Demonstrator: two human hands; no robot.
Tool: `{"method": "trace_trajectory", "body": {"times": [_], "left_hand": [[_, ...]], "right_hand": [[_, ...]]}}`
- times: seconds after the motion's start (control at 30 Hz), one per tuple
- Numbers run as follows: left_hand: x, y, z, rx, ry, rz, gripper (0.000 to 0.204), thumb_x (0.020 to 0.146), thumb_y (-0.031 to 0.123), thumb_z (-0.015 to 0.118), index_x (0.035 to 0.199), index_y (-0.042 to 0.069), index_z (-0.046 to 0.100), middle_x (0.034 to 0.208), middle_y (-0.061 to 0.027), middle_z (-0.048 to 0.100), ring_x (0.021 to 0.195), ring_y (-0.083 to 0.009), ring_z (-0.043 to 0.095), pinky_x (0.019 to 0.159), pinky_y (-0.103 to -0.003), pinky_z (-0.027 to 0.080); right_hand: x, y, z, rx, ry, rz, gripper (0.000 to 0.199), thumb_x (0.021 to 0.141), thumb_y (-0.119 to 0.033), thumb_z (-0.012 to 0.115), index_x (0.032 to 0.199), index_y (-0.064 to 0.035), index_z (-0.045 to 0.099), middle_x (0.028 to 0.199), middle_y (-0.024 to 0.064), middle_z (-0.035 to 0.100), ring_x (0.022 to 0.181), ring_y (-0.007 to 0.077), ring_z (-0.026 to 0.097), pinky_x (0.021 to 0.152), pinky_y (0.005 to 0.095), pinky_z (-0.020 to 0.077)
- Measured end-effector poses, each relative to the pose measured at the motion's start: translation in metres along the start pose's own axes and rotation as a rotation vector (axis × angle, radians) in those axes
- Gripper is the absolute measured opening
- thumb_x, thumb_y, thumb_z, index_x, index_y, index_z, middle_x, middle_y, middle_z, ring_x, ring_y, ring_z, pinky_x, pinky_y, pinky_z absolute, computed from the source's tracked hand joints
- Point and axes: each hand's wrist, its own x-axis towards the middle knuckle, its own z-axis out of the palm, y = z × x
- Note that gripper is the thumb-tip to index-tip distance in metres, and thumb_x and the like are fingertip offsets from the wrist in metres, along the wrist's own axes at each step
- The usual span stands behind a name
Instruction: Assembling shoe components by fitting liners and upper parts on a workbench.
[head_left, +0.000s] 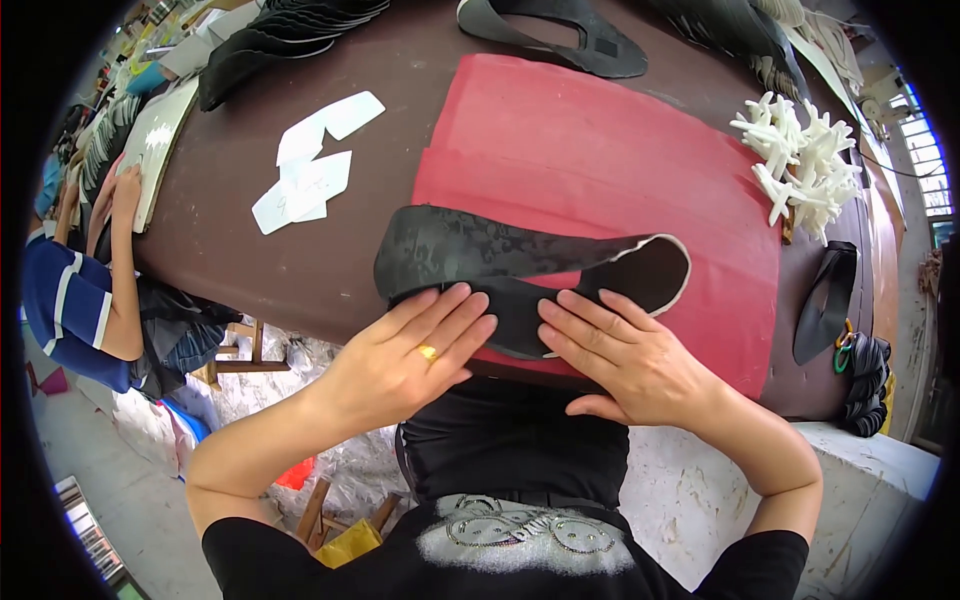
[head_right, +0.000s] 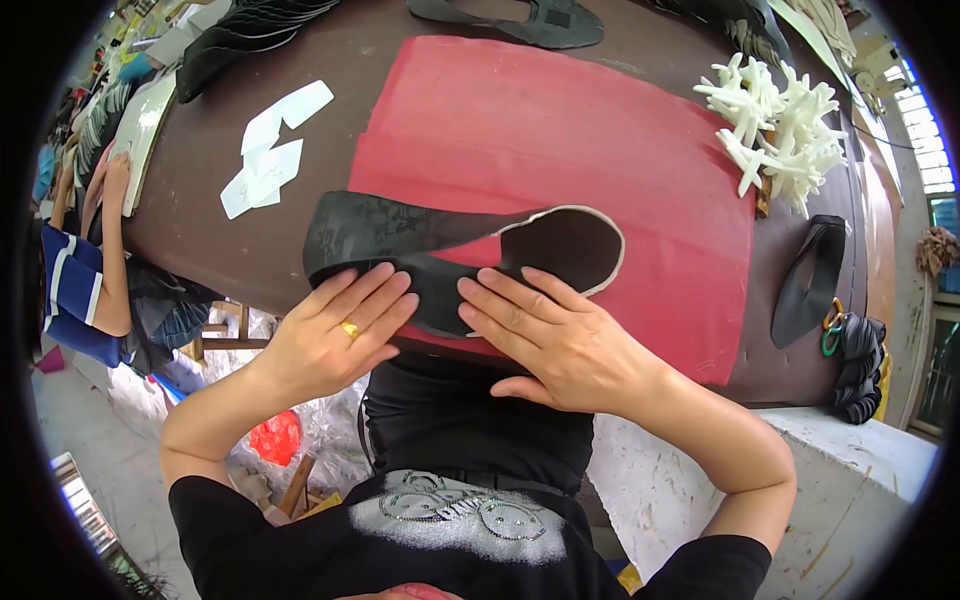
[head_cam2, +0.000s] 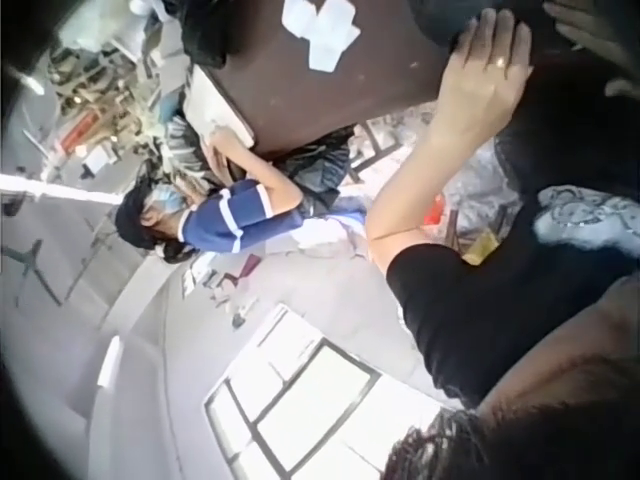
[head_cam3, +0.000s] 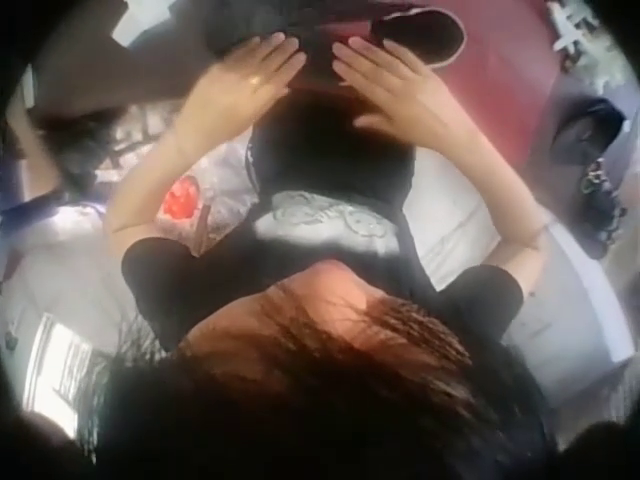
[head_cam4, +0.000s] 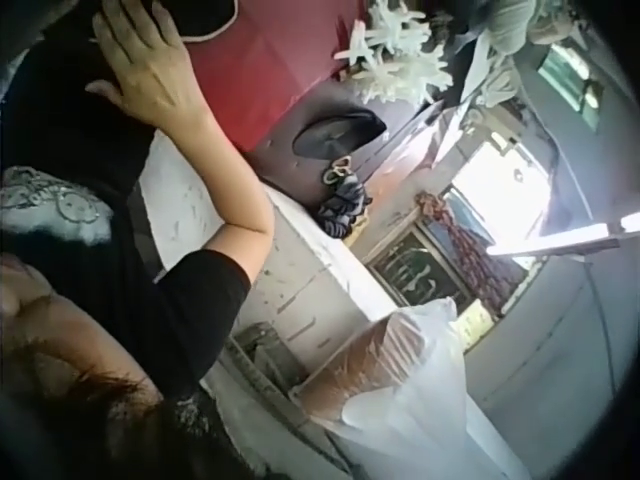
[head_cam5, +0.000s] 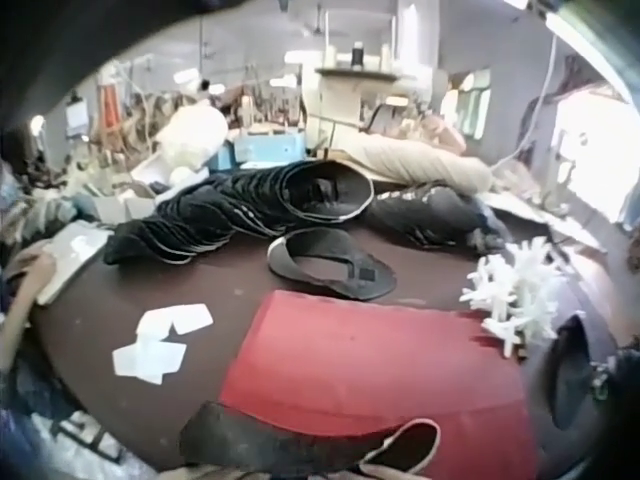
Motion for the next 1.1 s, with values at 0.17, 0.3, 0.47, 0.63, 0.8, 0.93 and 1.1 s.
{"method": "trace_trajectory", "body": {"times": [0.17,0.3,0.47,0.63,0.8,0.93,1.1], "left_hand": [[-0.013,-0.001,-0.002,0.038,-0.025,-0.021,0.042,0.085,0.016,0.063,0.125,0.006,0.061,0.127,-0.0072,0.061,0.118,-0.0188,0.059,0.092,-0.034,0.043],[-0.030,-0.019,-0.016,0.316,-0.005,0.064,0.038,0.085,0.016,0.064,0.121,0.007,0.063,0.127,-0.0056,0.062,0.118,-0.0171,0.060,0.083,-0.031,0.043],[-0.017,-0.036,-0.030,0.538,0.114,0.127,0.027,0.082,0.015,0.066,0.109,0.008,0.068,0.121,-0.0036,0.065,0.113,-0.0155,0.062,0.074,-0.028,0.039],[0.012,-0.003,-0.026,0.289,0.359,0.096,0.014,0.079,0.009,0.066,0.093,0.009,0.069,0.104,-0.0014,0.069,0.098,-0.0149,0.063,0.066,-0.028,0.034],[0.020,0.032,-0.023,0.468,0.295,0.135,0.015,0.078,0.009,0.066,0.093,0.006,0.069,0.098,-0.0057,0.067,0.085,-0.0180,0.060,0.067,-0.030,0.034],[0.041,0.038,-0.025,0.503,0.162,0.102,0.015,0.079,0.010,0.066,0.092,0.004,0.069,0.094,-0.0074,0.066,0.077,-0.0195,0.056,0.073,-0.030,0.038],[0.067,0.032,-0.025,0.390,0.065,0.019,0.013,0.080,0.012,0.066,0.089,0.003,0.068,0.084,-0.0077,0.062,0.067,-0.0193,0.048,0.077,-0.030,0.039]], "right_hand": [[0.019,-0.015,0.017,0.091,0.011,-0.065,0.066,0.089,-0.045,0.060,0.139,-0.0043,0.047,0.144,0.0122,0.047,0.122,0.0253,0.051,0.103,0.0360,0.0407],[0.025,-0.024,0.018,0.052,0.019,-0.078,0.067,0.087,-0.044,0.062,0.138,-0.0038,0.048,0.142,0.0122,0.048,0.113,0.0251,0.054,0.101,0.0356,0.0416],[0.041,-0.042,0.003,-0.027,0.026,0.036,0.058,0.084,-0.035,0.065,0.130,-0.0021,0.053,0.132,0.0128,0.053,0.101,0.0245,0.055,0.099,0.0358,0.0424],[0.028,-0.050,-0.028,-0.334,0.038,0.023,0.041,0.081,-0.021,0.065,0.115,-0.0007,0.060,0.119,0.0141,0.057,0.091,0.0245,0.055,0.095,0.0372,0.0436],[0.008,-0.048,-0.046,-0.640,-0.048,-0.034,0.027,0.078,-0.011,0.063,0.102,-0.0006,0.065,0.106,0.0147,0.059,0.087,0.0245,0.054,0.093,0.0402,0.0437],[0.010,-0.040,-0.043,-0.601,-0.097,0.040,0.022,0.077,-0.008,0.062,0.098,-0.0009,0.066,0.100,0.0141,0.060,0.086,0.0240,0.054,0.095,0.0435,0.0421],[0.024,-0.021,-0.041,-0.387,-0.076,0.114,0.022,0.078,-0.008,0.062,0.099,-0.0020,0.066,0.096,0.0116,0.060,0.087,0.0232,0.055,0.102,0.0472,0.0383]]}}
